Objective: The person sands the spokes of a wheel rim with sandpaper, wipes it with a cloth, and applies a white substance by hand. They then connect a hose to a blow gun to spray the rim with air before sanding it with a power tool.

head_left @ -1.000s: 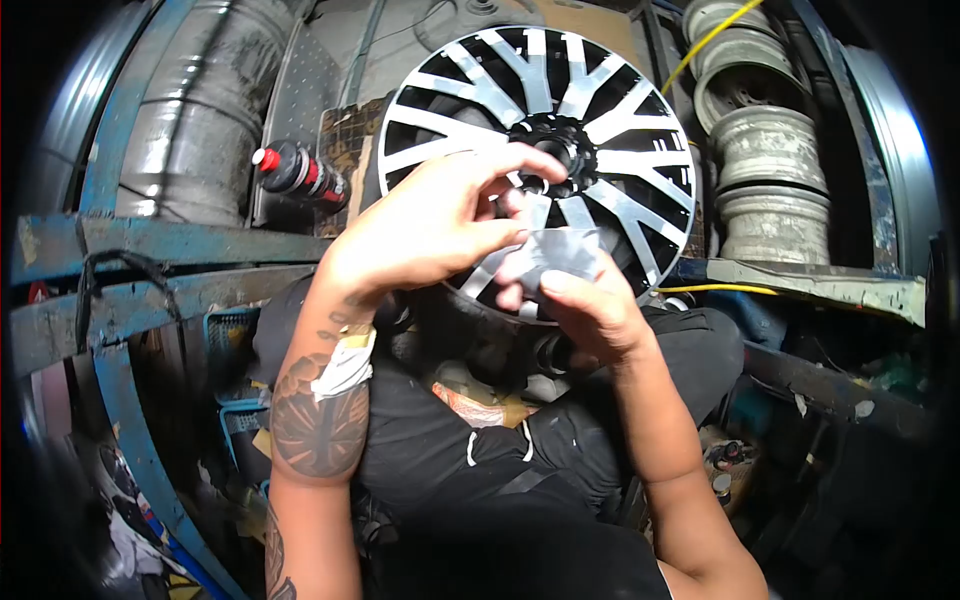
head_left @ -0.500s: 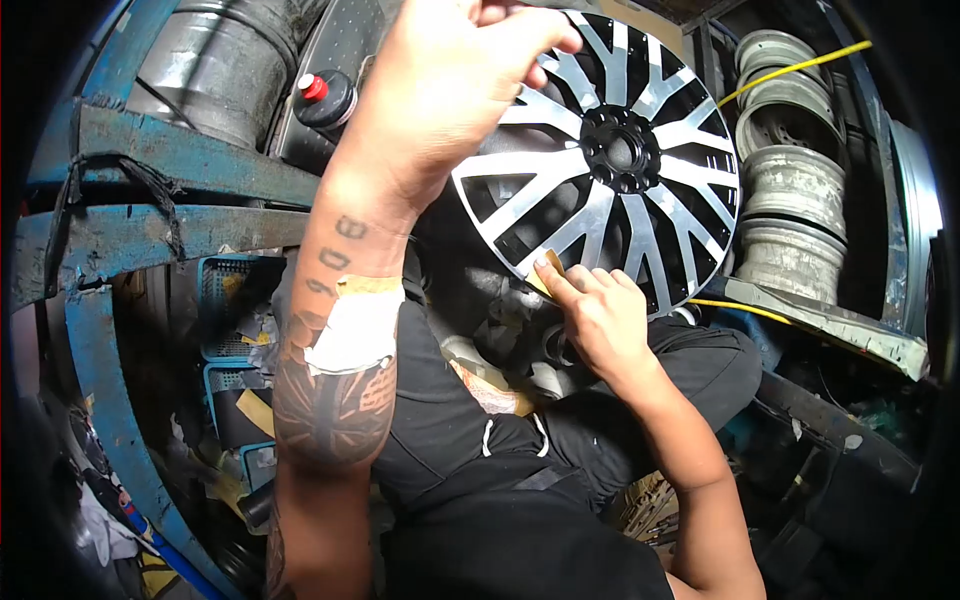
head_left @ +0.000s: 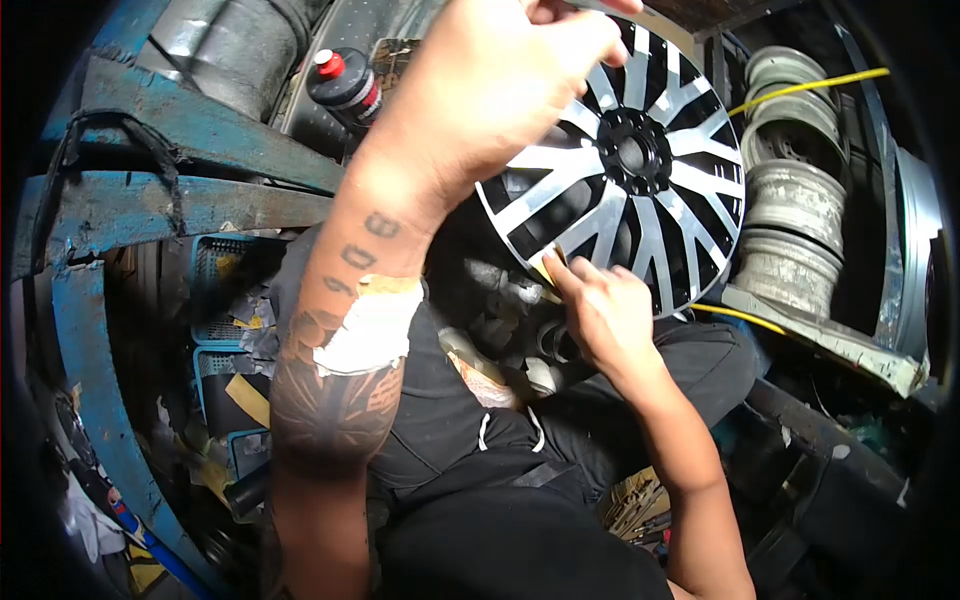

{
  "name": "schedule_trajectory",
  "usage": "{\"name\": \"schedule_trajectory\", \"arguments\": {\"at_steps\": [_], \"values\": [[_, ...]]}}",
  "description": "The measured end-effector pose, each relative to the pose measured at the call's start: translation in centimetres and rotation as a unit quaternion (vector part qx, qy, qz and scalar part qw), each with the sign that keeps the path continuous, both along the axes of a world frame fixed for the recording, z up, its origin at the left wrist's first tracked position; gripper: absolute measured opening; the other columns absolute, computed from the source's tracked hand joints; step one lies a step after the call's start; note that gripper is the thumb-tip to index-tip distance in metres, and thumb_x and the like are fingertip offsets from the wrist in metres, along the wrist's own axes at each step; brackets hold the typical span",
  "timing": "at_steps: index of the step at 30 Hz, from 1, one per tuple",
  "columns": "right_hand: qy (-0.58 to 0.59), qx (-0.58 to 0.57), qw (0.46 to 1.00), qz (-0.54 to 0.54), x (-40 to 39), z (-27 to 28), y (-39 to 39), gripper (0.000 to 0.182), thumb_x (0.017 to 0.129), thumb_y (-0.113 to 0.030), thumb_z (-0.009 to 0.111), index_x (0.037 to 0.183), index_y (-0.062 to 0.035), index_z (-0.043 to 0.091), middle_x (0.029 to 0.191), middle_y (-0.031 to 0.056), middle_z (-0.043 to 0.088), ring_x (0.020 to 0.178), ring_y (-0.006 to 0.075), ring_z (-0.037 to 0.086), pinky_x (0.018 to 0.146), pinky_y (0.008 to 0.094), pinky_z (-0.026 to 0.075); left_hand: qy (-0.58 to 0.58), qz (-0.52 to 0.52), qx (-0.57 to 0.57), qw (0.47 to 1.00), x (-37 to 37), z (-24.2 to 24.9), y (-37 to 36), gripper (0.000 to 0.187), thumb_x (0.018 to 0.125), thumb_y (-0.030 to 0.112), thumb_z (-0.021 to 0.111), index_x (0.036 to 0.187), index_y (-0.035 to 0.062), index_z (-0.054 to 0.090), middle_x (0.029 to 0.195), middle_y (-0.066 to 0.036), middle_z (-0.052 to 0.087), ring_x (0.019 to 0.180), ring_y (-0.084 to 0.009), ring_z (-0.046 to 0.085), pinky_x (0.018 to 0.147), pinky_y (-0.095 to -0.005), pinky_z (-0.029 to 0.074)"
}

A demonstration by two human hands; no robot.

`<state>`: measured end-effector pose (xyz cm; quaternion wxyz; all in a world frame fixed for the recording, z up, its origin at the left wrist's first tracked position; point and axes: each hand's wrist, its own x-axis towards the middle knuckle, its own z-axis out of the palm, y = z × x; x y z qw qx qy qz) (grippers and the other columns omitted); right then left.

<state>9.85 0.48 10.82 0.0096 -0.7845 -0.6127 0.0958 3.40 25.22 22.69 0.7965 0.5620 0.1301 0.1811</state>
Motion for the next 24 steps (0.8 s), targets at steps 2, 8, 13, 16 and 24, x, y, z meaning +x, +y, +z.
{"name": "schedule_trajectory", "arguments": {"at_steps": [2, 8, 13, 16, 24], "values": [[0.011, 0.035, 0.999, -0.009, -0.1, -0.4, -0.4, 0.049, 0.084, -0.007, 0.062, 0.132, -0.0120, 0.069, 0.080, 0.0048, 0.061, 0.062, 0.0238, 0.062, 0.063, 0.0360, 0.047, -0.041, 0.050, 0.178, 0.982, 1.0, -0.6, -1.0, 0.032, 0.097, 0.010, 0.069, 0.126, 0.0011, 0.061, 0.106, -0.007, 0.067, 0.087, -0.0126, 0.070, 0.073, -0.0274, 0.063], [0.019, 0.050, 0.998, -0.037, -0.4, 1.9, -0.1, 0.052, 0.082, -0.007, 0.063, 0.133, -0.0126, 0.068, 0.082, 0.0047, 0.062, 0.065, 0.0240, 0.064, 0.064, 0.0355, 0.048, -0.073, 0.108, 0.351, 0.927, 1.7, -1.9, -1.3, 0.041, 0.086, 0.005, 0.078, 0.124, -0.0004, 0.064, 0.116, -0.010, 0.064, 0.095, -0.0145, 0.068, 0.079, -0.0271, 0.062], [-0.003, 0.028, 0.999, -0.030, -0.5, 0.6, -1.1, 0.048, 0.083, -0.007, 0.063, 0.131, -0.0130, 0.069, 0.079, 0.0039, 0.061, 0.063, 0.0212, 0.064, 0.059, 0.0341, 0.047, -0.035, -0.006, 0.127, 0.991, 1.3, -1.1, -0.4, 0.042, 0.087, 0.004, 0.075, 0.126, -0.0023, 0.062, 0.111, -0.010, 0.065, 0.093, -0.0124, 0.067, 0.077, -0.0256, 0.060], [-0.008, 0.097, 0.994, -0.042, -0.7, 2.2, 0.2, 0.047, 0.084, -0.007, 0.063, 0.130, -0.0141, 0.070, 0.080, 0.0034, 0.062, 0.062, 0.0200, 0.063, 0.058, 0.0330, 0.046, -0.036, -0.012, 0.107, 0.994, 1.9, -1.4, -0.8, 0.035, 0.094, 0.008, 0.070, 0.126, -0.0026, 0.061, 0.105, -0.008, 0.066, 0.085, -0.0096, 0.067, 0.072, -0.0249, 0.060], [-0.009, 0.093, 0.994, -0.051, -0.4, 0.1, -0.7, 0.055, 0.080, -0.009, 0.066, 0.134, -0.0143, 0.067, 0.082, 0.0033, 0.063, 0.062, 0.0230, 0.064, 0.059, 0.0335, 0.049, -0.006, -0.051, -0.038, 0.998, 1.1, 0.3, -1.2, 0.032, 0.098, 0.014, 0.068, 0.126, 0.0002, 0.061, 0.104, -0.006, 0.070, 0.085, -0.0107, 0.070, 0.071, -0.0277, 0.062]]}}
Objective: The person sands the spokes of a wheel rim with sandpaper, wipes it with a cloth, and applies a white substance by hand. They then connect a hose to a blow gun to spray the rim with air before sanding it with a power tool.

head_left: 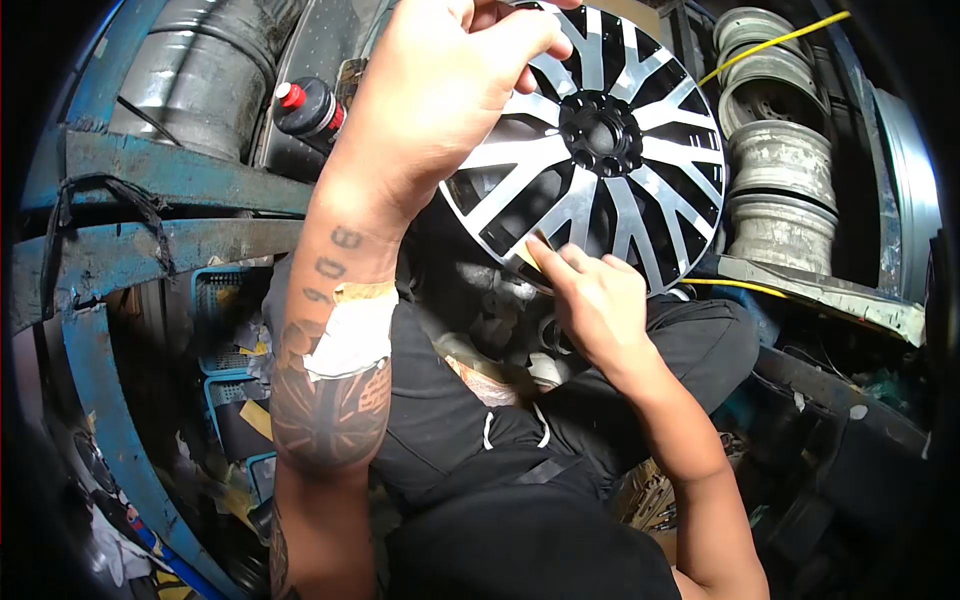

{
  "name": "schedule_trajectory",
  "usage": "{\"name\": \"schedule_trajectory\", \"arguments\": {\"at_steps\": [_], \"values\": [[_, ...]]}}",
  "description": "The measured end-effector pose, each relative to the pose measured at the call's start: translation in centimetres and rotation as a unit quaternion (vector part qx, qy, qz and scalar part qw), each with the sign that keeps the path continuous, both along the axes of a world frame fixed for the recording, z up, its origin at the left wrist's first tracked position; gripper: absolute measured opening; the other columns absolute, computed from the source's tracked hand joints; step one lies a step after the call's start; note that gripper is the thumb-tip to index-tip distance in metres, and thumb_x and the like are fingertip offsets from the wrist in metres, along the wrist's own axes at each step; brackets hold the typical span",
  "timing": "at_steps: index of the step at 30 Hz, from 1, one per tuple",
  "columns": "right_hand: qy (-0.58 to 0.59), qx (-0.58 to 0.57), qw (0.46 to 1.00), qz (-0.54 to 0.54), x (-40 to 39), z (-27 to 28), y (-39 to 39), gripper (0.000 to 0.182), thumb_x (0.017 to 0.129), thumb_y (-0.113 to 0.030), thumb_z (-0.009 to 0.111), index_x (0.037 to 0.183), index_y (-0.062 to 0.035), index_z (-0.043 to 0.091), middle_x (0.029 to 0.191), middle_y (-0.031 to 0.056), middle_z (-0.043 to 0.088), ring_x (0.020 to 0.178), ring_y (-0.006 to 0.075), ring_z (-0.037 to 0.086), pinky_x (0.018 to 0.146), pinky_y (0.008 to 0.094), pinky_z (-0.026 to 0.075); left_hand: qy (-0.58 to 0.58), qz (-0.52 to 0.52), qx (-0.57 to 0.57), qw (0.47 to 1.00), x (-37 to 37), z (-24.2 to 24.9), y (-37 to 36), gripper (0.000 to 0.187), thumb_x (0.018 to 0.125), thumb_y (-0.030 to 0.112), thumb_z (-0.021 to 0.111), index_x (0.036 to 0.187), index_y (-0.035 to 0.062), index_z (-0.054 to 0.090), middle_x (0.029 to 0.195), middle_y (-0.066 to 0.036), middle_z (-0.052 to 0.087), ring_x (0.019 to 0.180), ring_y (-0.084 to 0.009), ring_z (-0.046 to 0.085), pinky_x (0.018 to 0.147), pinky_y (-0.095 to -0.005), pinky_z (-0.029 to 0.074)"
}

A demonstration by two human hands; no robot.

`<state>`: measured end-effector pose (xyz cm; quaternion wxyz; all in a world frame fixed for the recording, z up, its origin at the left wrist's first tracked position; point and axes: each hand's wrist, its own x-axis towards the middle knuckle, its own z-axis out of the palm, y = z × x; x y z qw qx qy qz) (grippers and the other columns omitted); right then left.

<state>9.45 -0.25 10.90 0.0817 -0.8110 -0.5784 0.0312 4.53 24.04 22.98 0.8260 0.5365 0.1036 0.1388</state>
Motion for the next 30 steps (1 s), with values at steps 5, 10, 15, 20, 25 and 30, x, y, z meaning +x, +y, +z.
{"name": "schedule_trajectory", "arguments": {"at_steps": [5, 10, 15, 20, 25, 30], "values": [[0.007, -0.063, 0.998, 0.003, -0.1, -0.4, -1.1, 0.043, 0.088, -0.011, 0.060, 0.130, -0.0096, 0.068, 0.085, 0.0040, 0.065, 0.067, 0.0173, 0.066, 0.060, 0.0322, 0.048, 0.036, 0.052, 0.076, 0.995, 0.7, -0.4, -0.5, 0.035, 0.095, 0.008, 0.072, 0.126, -0.0011, 0.061, 0.105, -0.008, 0.070, 0.088, -0.0127, 0.071, 0.074, -0.0278, 0.062], [-0.002, 0.003, 1.000, 0.002, 0.1, -0.7, 0.4, 0.052, 0.080, -0.009, 0.066, 0.132, -0.0139, 0.068, 0.081, 0.0028, 0.063, 0.064, 0.0209, 0.064, 0.060, 0.0342, 0.048, 0.066, 0.052, 0.040, 0.996, 0.3, 1.4, -1.2, 0.035, 0.094, 0.007, 0.072, 0.126, -0.0005, 0.061, 0.103, -0.007, 0.069, 0.090, -0.0127, 0.071, 0.075, -0.0278, 0.063], [0.024, -0.012, 1.000, -0.013, 0.0, -1.4, -0.1, 0.050, 0.079, -0.007, 0.065, 0.129, -0.0148, 0.070, 0.083, 0.0044, 0.062, 0.063, 0.0234, 0.063, 0.060, 0.0349, 0.050, 0.069, 0.042, 0.048, 0.996, 0.3, 0.2, -0.6, 0.033, 0.098, 0.011, 0.069, 0.127, 0.0010, 0.060, 0.104, -0.006, 0.069, 0.089, -0.0125, 0.072, 0.074, -0.0280, 0.063], [0.023, -0.086, 0.996, 0.001, 0.4, -0.8, -0.9, 0.047, 0.085, -0.011, 0.061, 0.132, -0.0102, 0.066, 0.085, 0.0037, 0.065, 0.070, 0.0191, 0.068, 0.062, 0.0330, 0.049, -0.018, 0.050, 0.085, 0.995, 0.2, -1.2, -0.2, 0.031, 0.097, 0.009, 0.069, 0.125, -0.0005, 0.061, 0.103, -0.007, 0.070, 0.087, -0.0133, 0.072, 0.071, -0.0273, 0.062], [0.013, -0.043, 0.999, 0.019, 1.1, -0.7, -0.6, 0.048, 0.083, -0.013, 0.064, 0.131, -0.0123, 0.068, 0.084, 0.0034, 0.064, 0.069, 0.0205, 0.068, 0.063, 0.0333, 0.049, -0.018, 0.056, 0.145, 0.988, 0.6, -1.2, -0.1, 0.026, 0.095, 0.007, 0.069, 0.120, -0.0009, 0.064, 0.100, -0.007, 0.068, 0.084, -0.0124, 0.070, 0.068, -0.0276, 0.061], [0.028, -0.051, 0.998, 0.006, 0.0, 1.9, 0.1, 0.051, 0.079, -0.009, 0.067, 0.130, -0.0120, 0.068, 0.087, 0.0035, 0.065, 0.071, 0.0220, 0.068, 0.065, 0.0335, 0.049, -0.017, 0.061, 0.108, 0.992, 0.0, -0.9, 0.0, 0.023, 0.099, 0.011, 0.065, 0.118, 0.0001, 0.064, 0.097, -0.006, 0.068, 0.080, -0.0114, 0.069, 0.064, -0.0272, 0.059]]}}
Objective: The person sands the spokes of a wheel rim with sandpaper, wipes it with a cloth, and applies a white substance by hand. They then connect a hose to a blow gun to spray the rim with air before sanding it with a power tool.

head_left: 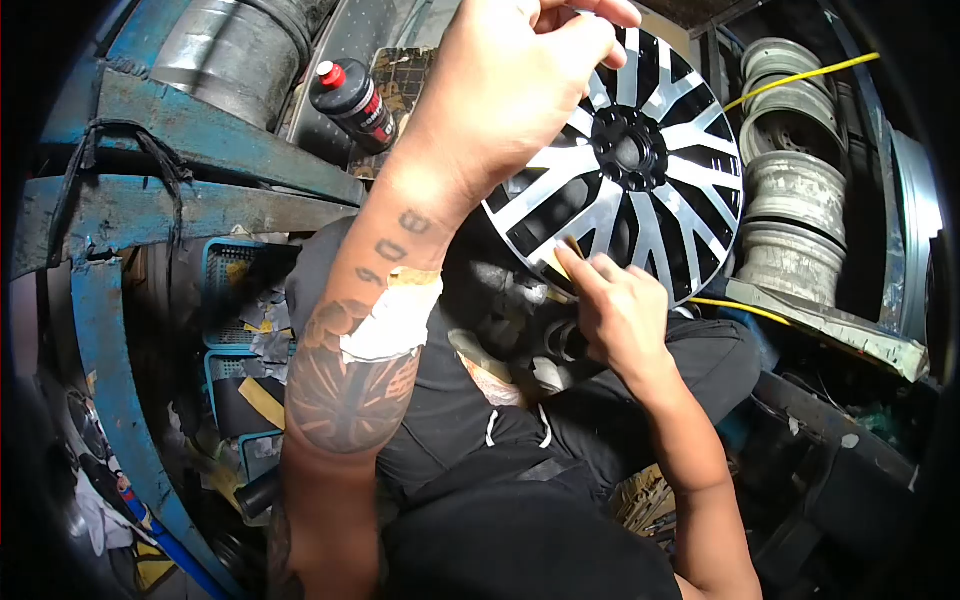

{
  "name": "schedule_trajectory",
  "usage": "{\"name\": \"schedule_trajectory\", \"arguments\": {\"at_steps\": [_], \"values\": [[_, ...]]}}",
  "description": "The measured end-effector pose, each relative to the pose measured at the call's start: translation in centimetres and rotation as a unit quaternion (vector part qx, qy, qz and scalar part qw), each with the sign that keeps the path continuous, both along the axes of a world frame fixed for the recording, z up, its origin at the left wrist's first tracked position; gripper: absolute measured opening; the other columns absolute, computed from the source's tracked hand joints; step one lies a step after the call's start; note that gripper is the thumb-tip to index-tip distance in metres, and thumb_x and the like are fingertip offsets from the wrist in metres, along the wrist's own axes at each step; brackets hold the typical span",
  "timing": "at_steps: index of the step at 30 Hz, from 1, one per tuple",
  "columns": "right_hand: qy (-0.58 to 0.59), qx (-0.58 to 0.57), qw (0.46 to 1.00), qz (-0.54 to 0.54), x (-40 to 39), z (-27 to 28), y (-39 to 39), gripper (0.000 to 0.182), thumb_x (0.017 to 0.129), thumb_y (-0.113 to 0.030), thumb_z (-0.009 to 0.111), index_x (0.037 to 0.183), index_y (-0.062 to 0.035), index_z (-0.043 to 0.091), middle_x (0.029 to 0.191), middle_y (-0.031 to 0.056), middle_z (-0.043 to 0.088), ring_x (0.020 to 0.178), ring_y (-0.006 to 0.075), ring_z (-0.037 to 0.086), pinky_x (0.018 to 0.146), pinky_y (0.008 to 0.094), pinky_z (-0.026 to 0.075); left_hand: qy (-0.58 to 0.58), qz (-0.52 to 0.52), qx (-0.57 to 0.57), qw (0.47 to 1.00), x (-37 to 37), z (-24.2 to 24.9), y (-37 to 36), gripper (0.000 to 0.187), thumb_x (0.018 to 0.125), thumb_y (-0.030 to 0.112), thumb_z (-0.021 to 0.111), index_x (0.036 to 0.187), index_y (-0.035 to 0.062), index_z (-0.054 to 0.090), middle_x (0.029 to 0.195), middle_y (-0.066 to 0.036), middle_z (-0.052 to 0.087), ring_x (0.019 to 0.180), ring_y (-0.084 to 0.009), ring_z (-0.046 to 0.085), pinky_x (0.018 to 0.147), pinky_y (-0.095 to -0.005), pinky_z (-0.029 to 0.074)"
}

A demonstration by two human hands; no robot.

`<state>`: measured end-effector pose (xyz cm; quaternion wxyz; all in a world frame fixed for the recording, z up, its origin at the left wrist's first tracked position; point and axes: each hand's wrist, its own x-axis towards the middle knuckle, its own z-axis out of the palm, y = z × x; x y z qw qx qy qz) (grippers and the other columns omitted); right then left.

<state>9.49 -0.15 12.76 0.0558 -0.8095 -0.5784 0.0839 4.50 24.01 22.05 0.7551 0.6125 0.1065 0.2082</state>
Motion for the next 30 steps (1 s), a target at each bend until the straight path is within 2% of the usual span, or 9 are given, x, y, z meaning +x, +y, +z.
{"name": "schedule_trajectory", "arguments": {"at_steps": [4, 6, 9, 10, 14, 18, 22, 26, 30], "values": [[0.006, 0.010, 1.000, 0.018, -0.2, -2.2, 0.0, 0.045, 0.082, -0.008, 0.066, 0.127, -0.0131, 0.069, 0.084, 0.0038, 0.064, 0.067, 0.0234, 0.065, 0.063, 0.0355, 0.048, -0.006, -0.022, -0.053, 0.998, 0.5, -0.1, 0.2, 0.022, 0.098, 0.011, 0.065, 0.117, 0.0004, 0.064, 0.096, -0.006, 0.068, 0.078, -0.0112, 0.068, 0.064, -0.0272, 0.059], [0.012, -0.017, 1.000, 0.014, -0.3, -1.1, -0.7, 0.041, 0.086, -0.007, 0.064, 0.125, -0.0160, 0.070, 0.081, 0.0041, 0.063, 0.063, 0.0250, 0.063, 0.061, 0.0371, 0.048, 0.032, 0.017, 0.018, 0.999, 0.8, -0.3, 0.4, 0.025, 0.095, 0.009, 0.068, 0.118, 0.0003, 0.065, 0.097, -0.006, 0.067, 0.082, -0.0110, 0.067, 0.066, -0.0271, 0.059], [0.014, 0.059, 0.998, 0.001, -0.6, -0.3, 1.1, 0.043, 0.085, -0.006, 0.063, 0.126, -0.0167, 0.071, 0.081, 0.0042, 0.063, 0.062, 0.0255, 0.063, 0.060, 0.0371, 0.048, -0.045, 0.025, 0.122, 0.991, 0.3, 0.3, 0.0, 0.030, 0.089, 0.005, 0.072, 0.118, -0.0011, 0.066, 0.101, -0.007, 0.066, 0.085, -0.0105, 0.067, 0.071, -0.0256, 0.059], [-0.011, 0.042, 0.999, 0.032, -0.2, -1.4, 1.0, 0.046, 0.084, -0.010, 0.063, 0.129, -0.0120, 0.070, 0.082, 0.0043, 0.066, 0.066, 0.0212, 0.067, 0.062, 0.0340, 0.048, -0.064, 0.021, 0.135, 0.989, 0.2, 0.4, 0.0, 0.031, 0.088, 0.004, 0.073, 0.118, -0.0017, 0.066, 0.102, -0.007, 0.066, 0.086, -0.0104, 0.067, 0.072, -0.0254, 0.059], [0.000, -0.059, 0.998, 0.024, -0.6, -1.0, -1.2, 0.051, 0.083, -0.009, 0.064, 0.134, -0.0121, 0.068, 0.082, 0.0029, 0.064, 0.067, 0.0206, 0.066, 0.062, 0.0339, 0.049, -0.045, -0.021, 0.117, 0.992, -0.3, 0.0, 1.6, 0.032, 0.087, 0.001, 0.073, 0.117, -0.0034, 0.065, 0.104, -0.008, 0.066, 0.087, -0.0105, 0.068, 0.073, -0.0256, 0.060], [0.030, 0.073, 0.997, -0.012, -0.8, -0.1, 1.2, 0.049, 0.081, -0.004, 0.066, 0.127, -0.0190, 0.073, 0.080, 0.0036, 0.063, 0.061, 0.0253, 0.061, 0.060, 0.0359, 0.049, -0.048, -0.019, 0.074, 0.996, 0.0, -0.4, 0.3, 0.030, 0.088, 0.001, 0.073, 0.117, -0.0037, 0.065, 0.102, -0.008, 0.066, 0.085, -0.0113, 0.069, 0.073, -0.0261, 0.060], [0.013, -0.010, 1.000, 0.010, -0.5, -1.3, -0.4, 0.048, 0.080, -0.008, 0.065, 0.127, -0.0169, 0.072, 0.081, 0.0015, 0.063, 0.065, 0.0217, 0.065, 0.063, 0.0351, 0.048, -0.047, -0.047, 0.019, 0.998, -0.4, 0.5, 1.1, 0.025, 0.092, 0.003, 0.070, 0.116, -0.0029, 0.065, 0.096, -0.007, 0.067, 0.084, -0.0112, 0.068, 0.070, -0.0257, 0.059], [0.032, 0.042, 0.999, 0.002, -0.9, 0.3, 1.0, 0.046, 0.083, -0.010, 0.062, 0.126, -0.0173, 0.073, 0.080, 0.0013, 0.062, 0.067, 0.0218, 0.066, 0.063, 0.0347, 0.049, -0.052, -0.003, -0.008, 0.999, 0.2, -0.2, 0.2, 0.021, 0.099, 0.011, 0.064, 0.115, -0.0022, 0.066, 0.093, -0.007, 0.067, 0.079, -0.0106, 0.068, 0.067, -0.0256, 0.059], [0.048, -0.010, 0.999, 0.010, -0.2, -1.7, -0.3, 0.048, 0.083, -0.010, 0.062, 0.129, -0.0180, 0.071, 0.079, 0.0022, 0.061, 0.067, 0.0217, 0.065, 0.063, 0.0345, 0.049, -0.015, -0.028, -0.015, 0.999, -0.2, 0.8, 0.6, 0.023, 0.096, 0.008, 0.066, 0.116, -0.0032, 0.065, 0.093, -0.008, 0.067, 0.081, -0.0104, 0.068, 0.067, -0.0254, 0.059]]}}
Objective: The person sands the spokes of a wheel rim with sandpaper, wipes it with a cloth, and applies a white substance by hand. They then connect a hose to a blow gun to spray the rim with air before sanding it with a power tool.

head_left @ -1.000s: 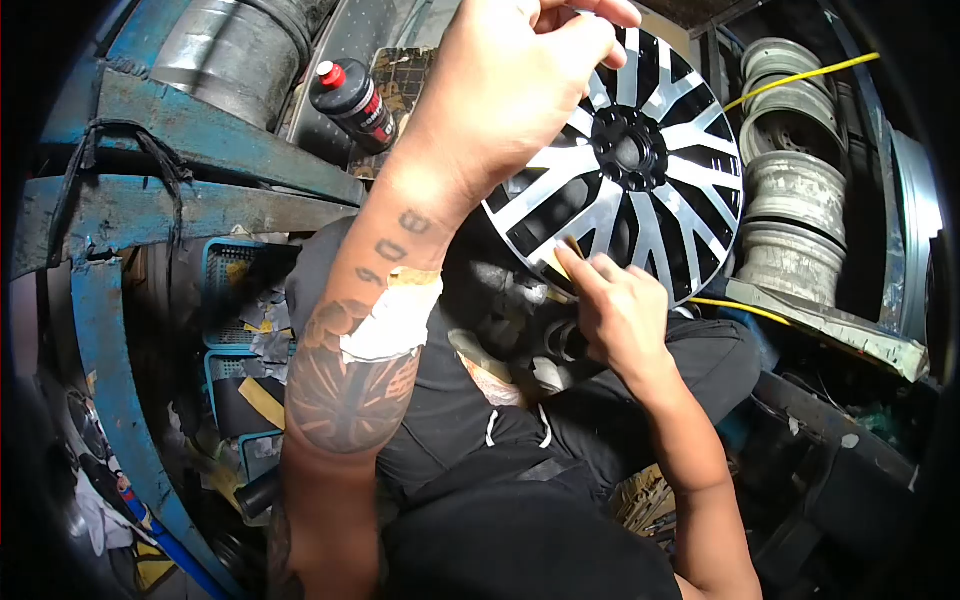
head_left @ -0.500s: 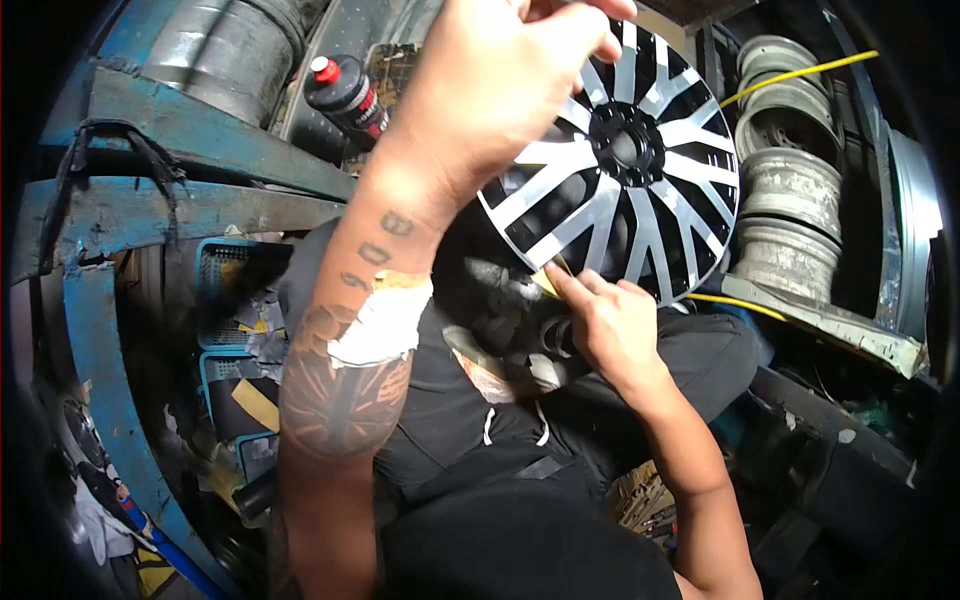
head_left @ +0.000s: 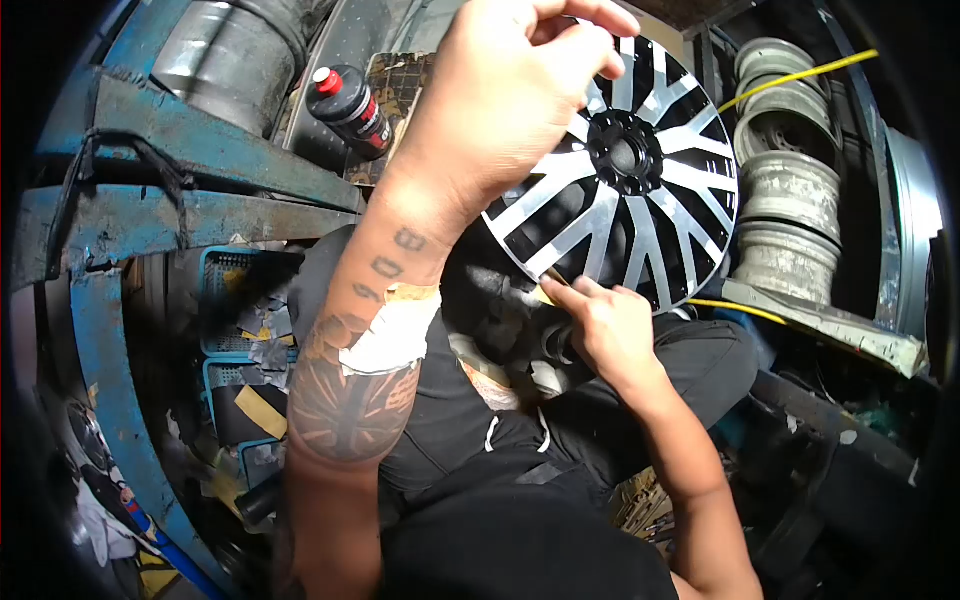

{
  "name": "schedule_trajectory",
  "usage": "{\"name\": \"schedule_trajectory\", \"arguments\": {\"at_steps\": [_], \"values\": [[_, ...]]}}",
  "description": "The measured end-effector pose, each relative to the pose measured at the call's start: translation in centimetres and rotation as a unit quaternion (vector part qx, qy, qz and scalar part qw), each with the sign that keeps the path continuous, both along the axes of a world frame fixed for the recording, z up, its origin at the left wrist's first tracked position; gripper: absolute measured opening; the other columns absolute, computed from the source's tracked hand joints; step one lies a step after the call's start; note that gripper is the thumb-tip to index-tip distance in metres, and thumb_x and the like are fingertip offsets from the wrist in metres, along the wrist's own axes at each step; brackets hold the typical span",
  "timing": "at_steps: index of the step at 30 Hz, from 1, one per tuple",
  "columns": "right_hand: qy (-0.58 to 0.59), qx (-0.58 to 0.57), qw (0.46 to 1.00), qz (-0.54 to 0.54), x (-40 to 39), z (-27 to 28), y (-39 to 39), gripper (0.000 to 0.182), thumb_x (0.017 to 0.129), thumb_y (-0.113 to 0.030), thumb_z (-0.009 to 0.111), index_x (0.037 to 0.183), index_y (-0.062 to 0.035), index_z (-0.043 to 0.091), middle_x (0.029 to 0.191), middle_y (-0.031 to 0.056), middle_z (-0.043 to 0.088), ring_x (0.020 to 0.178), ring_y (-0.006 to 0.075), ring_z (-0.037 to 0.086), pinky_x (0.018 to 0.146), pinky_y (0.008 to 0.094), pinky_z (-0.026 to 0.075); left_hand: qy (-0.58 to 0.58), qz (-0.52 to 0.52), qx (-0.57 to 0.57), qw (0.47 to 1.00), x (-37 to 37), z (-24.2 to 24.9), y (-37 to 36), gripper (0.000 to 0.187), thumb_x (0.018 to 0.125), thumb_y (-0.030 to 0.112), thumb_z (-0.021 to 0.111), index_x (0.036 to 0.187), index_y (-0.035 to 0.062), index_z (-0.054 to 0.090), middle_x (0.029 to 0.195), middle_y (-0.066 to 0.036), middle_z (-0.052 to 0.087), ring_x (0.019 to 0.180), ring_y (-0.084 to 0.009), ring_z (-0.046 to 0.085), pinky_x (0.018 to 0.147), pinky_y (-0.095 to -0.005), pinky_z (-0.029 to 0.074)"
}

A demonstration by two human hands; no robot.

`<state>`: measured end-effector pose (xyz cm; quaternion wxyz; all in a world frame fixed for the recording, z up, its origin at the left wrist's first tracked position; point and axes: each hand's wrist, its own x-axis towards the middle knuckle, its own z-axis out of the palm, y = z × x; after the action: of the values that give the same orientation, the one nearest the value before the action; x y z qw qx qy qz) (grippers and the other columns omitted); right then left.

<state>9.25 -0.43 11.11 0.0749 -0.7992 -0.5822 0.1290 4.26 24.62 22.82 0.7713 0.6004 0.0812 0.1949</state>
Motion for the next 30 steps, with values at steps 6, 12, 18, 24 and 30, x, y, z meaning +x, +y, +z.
{"name": "schedule_trajectory", "arguments": {"at_steps": [6, 12, 18, 24, 30], "values": [[-0.021, 0.031, 0.999, 0.003, -0.9, -0.1, 0.7, 0.049, 0.083, -0.011, 0.064, 0.131, -0.0175, 0.070, 0.080, 0.0011, 0.062, 0.065, 0.0193, 0.066, 0.060, 0.0336, 0.049, -0.027, 0.021, 0.129, 0.991, 0.4, -1.0, -0.2, 0.029, 0.091, 0.005, 0.071, 0.118, -0.0033, 0.065, 0.098, -0.008, 0.067, 0.082, -0.0098, 0.067, 0.068, -0.0252, 0.059], [-0.013, 0.092, 0.995, -0.029, -0.8, 2.5, 1.5, 0.057, 0.075, 0.000, 0.065, 0.128, -0.0196, 0.071, 0.077, 0.0030, 0.061, 0.064, 0.0234, 0.064, 0.060, 0.0339, 0.049, -0.014, 0.072, 0.100, 0.992, 0.8, -0.6, -0.5, 0.030, 0.092, 0.007, 0.069, 0.120, -0.0033, 0.064, 0.106, -0.009, 0.067, 0.085, -0.0109, 0.066, 0.070, -0.0233, 0.057], [-0.012, 0.043, 0.999, -0.003, 0.3, 0.9, 0.4, 0.055, 0.077, -0.005, 0.065, 0.131, -0.0155, 0.069, 0.082, 0.0045, 0.061, 0.063, 0.0260, 0.064, 0.060, 0.0362, 0.051, -0.033, 0.167, 0.215, 0.962, 0.7, -2.3, -0.1, 0.028, 0.103, 0.018, 0.060, 0.123, -0.0006, 0.065, 0.099, -0.003, 0.068, 0.076, -0.0056, 0.058, 0.068, -0.0213, 0.048], [-0.022, -0.019, 1.000, 0.000, 0.4, 0.3, -0.7, 0.053, 0.077, -0.011, 0.069, 0.130, -0.0192, 0.070, 0.085, 0.0041, 0.063, 0.066, 0.0258, 0.067, 0.063, 0.0373, 0.054, 0.031, 0.146, 0.217, 0.965, 1.0, -2.3, -1.5, 0.031, 0.101, 0.018, 0.064, 0.126, 0.0004, 0.062, 0.095, -0.001, 0.069, 0.077, -0.0039, 0.058, 0.068, -0.0207, 0.046], [0.380, 0.171, 0.886, -0.204, 5.4, 2.9, -1.5, 0.016, 0.090, -0.007, 0.075, 0.106, -0.0036, 0.077, 0.086, 0.0042, 0.071, 0.071, 0.0140, 0.064, 0.065, 0.0276, 0.051, 0.166, -0.010, 0.238, 0.957, 1.3, -5.3, -0.6, 0.037, 0.096, 0.010, 0.058, 0.133, 0.0038, 0.061, 0.095, -0.001, 0.068, 0.082, -0.0081, 0.057, 0.078, -0.0228, 0.047]]}}
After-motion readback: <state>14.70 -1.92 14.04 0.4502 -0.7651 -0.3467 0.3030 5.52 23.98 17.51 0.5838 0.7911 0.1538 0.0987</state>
